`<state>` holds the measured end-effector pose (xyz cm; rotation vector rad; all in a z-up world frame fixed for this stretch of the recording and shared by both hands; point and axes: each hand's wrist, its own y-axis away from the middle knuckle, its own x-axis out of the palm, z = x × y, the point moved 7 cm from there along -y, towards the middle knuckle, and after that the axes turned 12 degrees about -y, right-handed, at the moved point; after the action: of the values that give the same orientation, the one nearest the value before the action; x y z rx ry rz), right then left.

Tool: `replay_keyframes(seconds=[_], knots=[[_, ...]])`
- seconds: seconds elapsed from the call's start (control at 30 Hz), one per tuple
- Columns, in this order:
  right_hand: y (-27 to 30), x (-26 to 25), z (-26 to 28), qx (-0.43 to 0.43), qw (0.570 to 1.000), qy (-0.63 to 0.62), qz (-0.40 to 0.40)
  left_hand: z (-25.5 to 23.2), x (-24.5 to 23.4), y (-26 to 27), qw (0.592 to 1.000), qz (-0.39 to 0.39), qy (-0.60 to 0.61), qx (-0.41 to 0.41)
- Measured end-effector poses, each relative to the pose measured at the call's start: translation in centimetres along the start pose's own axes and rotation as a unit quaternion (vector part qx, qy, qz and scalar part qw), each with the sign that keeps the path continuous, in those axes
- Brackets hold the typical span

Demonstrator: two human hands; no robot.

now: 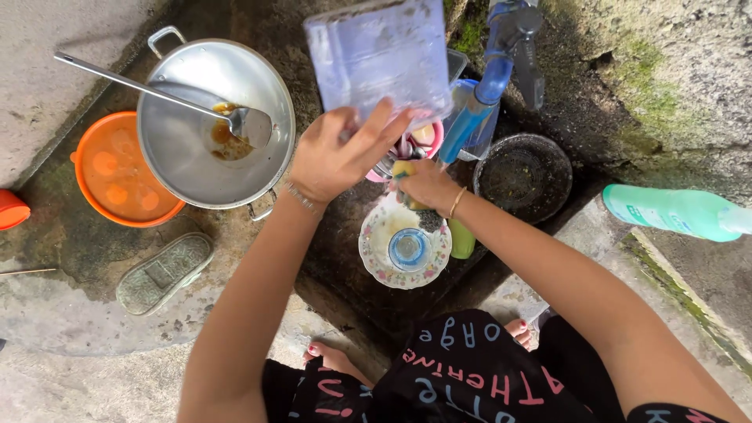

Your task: Washing various dishes and plastic containers under an outdoor water tap.

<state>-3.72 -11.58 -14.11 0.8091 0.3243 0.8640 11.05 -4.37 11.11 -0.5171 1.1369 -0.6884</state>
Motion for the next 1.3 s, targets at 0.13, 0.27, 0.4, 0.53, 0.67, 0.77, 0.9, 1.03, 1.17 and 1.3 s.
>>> replay_keyframes(seconds=[0.13, 0.27, 0.4, 0.53, 0.67, 0.77, 0.9, 1.03, 1.17, 1.3], knots=[[2.2, -0.8, 4.1, -0.129, 0.980, 0.142, -0.059, 1.9, -1.7, -0.4, 0.993, 0.102, -0.025, -0.056], [3.8, -1.2, 6.3, -0.157, 0.951, 0.255, -0.078, 3.5, -1.1, 0.2, 0.946, 0.288, -0.060, -0.135], [6.1, 0.9, 8.7, -0.099, 0.951, 0.291, 0.030, 1.9, 2.6, 6.1, 0.849, 0.489, -0.011, -0.202], [6.9, 3.3, 7.5, -0.057, 0.950, 0.270, 0.150, -2.3, 7.0, 11.7, 0.825, 0.466, 0.230, -0.223], [7.8, 2.3, 7.2, -0.132, 0.932, 0.287, 0.178, -4.0, 6.9, 12.0, 0.529, 0.605, 0.421, -0.420], [10.7, 1.3, 10.7, -0.164, 0.921, 0.307, 0.173, -5.5, 8.2, 14.2, 0.514, 0.558, 0.471, -0.450], [12.1, -4.4, 12.0, -0.048, 0.950, 0.293, 0.094, -7.5, 9.0, 16.1, 0.530, 0.483, 0.527, -0.456], [12.8, -8.4, 13.1, -0.092, 0.966, 0.241, 0.024, -9.2, 9.4, 16.2, 0.531, 0.460, 0.545, -0.457], [14.7, -10.4, 16.1, -0.146, 0.960, 0.236, -0.042, -10.7, 11.1, 17.7, 0.420, 0.453, 0.580, -0.531], [17.9, -10.2, 20.5, -0.293, 0.952, 0.060, -0.067, -9.9, 11.7, 17.2, 0.346, 0.393, 0.625, -0.580]])
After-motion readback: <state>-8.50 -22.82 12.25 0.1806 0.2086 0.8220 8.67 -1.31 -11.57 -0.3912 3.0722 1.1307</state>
